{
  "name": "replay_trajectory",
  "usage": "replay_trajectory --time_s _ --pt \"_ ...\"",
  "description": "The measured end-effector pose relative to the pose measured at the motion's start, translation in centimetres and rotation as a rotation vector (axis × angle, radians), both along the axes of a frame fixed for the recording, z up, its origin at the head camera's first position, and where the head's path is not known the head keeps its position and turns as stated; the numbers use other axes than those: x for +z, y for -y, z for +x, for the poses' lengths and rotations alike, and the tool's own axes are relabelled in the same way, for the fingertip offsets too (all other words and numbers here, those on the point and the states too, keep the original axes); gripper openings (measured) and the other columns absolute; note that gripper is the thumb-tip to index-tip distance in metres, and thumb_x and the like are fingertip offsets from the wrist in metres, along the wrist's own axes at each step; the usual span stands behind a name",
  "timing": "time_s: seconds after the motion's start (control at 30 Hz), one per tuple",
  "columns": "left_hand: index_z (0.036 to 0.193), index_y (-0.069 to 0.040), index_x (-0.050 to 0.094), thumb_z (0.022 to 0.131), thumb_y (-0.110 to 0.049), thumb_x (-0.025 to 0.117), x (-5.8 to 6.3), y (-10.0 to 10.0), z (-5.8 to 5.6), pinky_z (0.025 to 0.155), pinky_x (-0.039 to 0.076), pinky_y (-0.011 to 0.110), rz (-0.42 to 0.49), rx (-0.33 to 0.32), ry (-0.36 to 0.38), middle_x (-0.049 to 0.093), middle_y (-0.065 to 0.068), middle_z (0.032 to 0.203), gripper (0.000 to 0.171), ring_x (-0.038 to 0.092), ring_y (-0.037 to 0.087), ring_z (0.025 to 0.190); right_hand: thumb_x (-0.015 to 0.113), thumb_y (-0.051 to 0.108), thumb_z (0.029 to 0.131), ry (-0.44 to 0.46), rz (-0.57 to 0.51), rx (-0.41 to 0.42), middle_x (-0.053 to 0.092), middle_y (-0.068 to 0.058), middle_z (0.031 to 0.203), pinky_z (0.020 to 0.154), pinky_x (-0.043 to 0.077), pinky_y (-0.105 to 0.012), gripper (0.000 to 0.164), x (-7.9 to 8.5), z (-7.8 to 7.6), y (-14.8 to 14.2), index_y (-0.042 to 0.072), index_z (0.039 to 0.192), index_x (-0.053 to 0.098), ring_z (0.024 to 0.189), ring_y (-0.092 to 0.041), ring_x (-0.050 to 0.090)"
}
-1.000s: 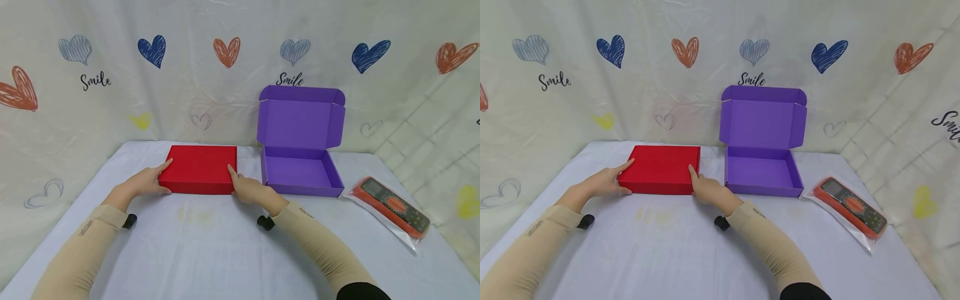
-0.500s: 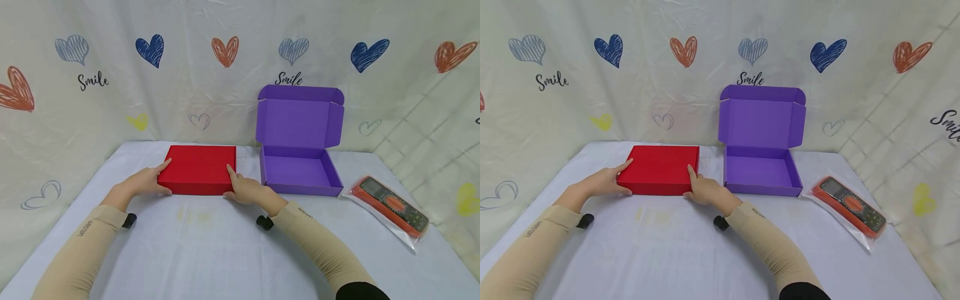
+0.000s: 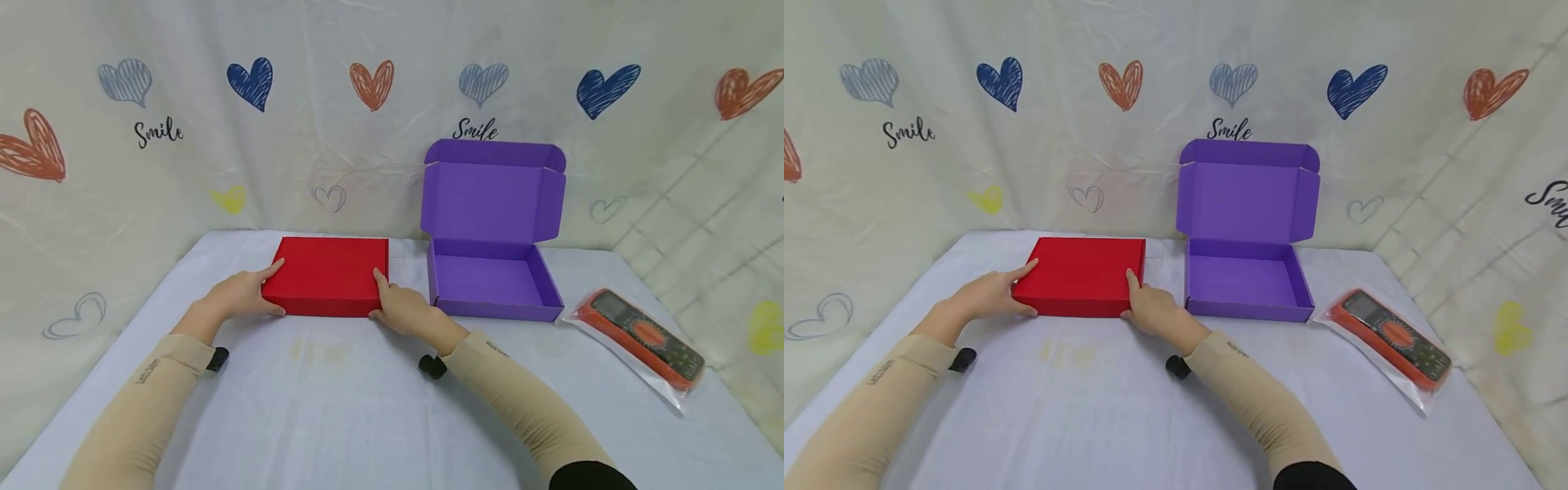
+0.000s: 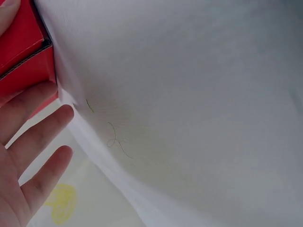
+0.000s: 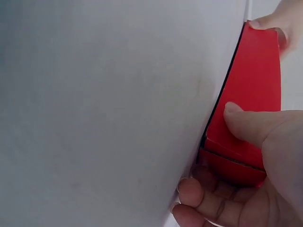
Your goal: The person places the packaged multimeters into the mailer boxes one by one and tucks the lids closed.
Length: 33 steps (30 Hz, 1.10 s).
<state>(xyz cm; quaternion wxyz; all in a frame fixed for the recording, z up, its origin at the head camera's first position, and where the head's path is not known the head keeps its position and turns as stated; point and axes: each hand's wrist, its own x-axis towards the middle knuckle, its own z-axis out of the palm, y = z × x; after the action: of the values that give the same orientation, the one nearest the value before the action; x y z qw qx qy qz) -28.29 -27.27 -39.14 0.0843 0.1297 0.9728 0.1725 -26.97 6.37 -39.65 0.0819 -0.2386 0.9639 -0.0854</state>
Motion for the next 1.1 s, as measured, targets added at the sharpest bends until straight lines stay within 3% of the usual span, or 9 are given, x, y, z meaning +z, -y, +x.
replay_trajectory --time_s 0.37,0.63,0.87,1.1 --pt "0.163 -0.009 0.022 0.080 -0.047 0.085 0.3 -0.4 -0.2 0.086 0.054 0.053 -0.031 -0.006 0.009 0.054 0.032 0.137 0.111 0.053 0.044 0.119 0.069 0.032 0.100 0.012 -0.029 -0.011 0.063 -0.020 0.125 0.081 0.058 -0.039 0.089 -0.1 0.1 -0.2 0.000 0.162 0.013 0.101 -0.028 0.069" --pt "0.163 -0.006 0.019 0.079 -0.044 0.088 -0.2 0.4 0.2 0.090 0.052 0.054 -0.005 -0.022 0.048 0.054 0.032 0.135 0.115 0.053 0.044 0.119 0.070 0.019 0.099 0.128 -0.087 0.065 0.064 -0.014 0.126 0.090 0.052 -0.037 0.090 0.2 -0.4 -1.0 0.003 0.162 0.009 0.098 -0.024 0.065" --pt "0.163 -0.005 0.021 0.079 -0.035 0.090 -0.1 0.3 -0.2 0.088 0.052 0.052 -0.001 -0.038 0.020 0.060 0.028 0.127 0.113 0.057 0.041 0.113 0.071 0.018 0.098 0.132 -0.098 0.069 0.066 -0.014 0.121 0.087 0.052 -0.037 0.090 0.4 -0.9 -1.4 0.004 0.162 0.010 0.094 -0.024 0.065" --pt "0.164 -0.006 0.017 0.081 -0.035 0.088 0.1 0.1 -0.5 0.094 0.050 0.057 -0.011 -0.033 0.036 0.055 0.032 0.135 0.113 0.053 0.045 0.120 0.071 0.019 0.098 0.099 -0.086 0.087 0.064 -0.015 0.127 0.088 0.052 -0.037 0.090 0.4 -1.4 -1.6 0.004 0.163 0.009 0.097 -0.024 0.066"
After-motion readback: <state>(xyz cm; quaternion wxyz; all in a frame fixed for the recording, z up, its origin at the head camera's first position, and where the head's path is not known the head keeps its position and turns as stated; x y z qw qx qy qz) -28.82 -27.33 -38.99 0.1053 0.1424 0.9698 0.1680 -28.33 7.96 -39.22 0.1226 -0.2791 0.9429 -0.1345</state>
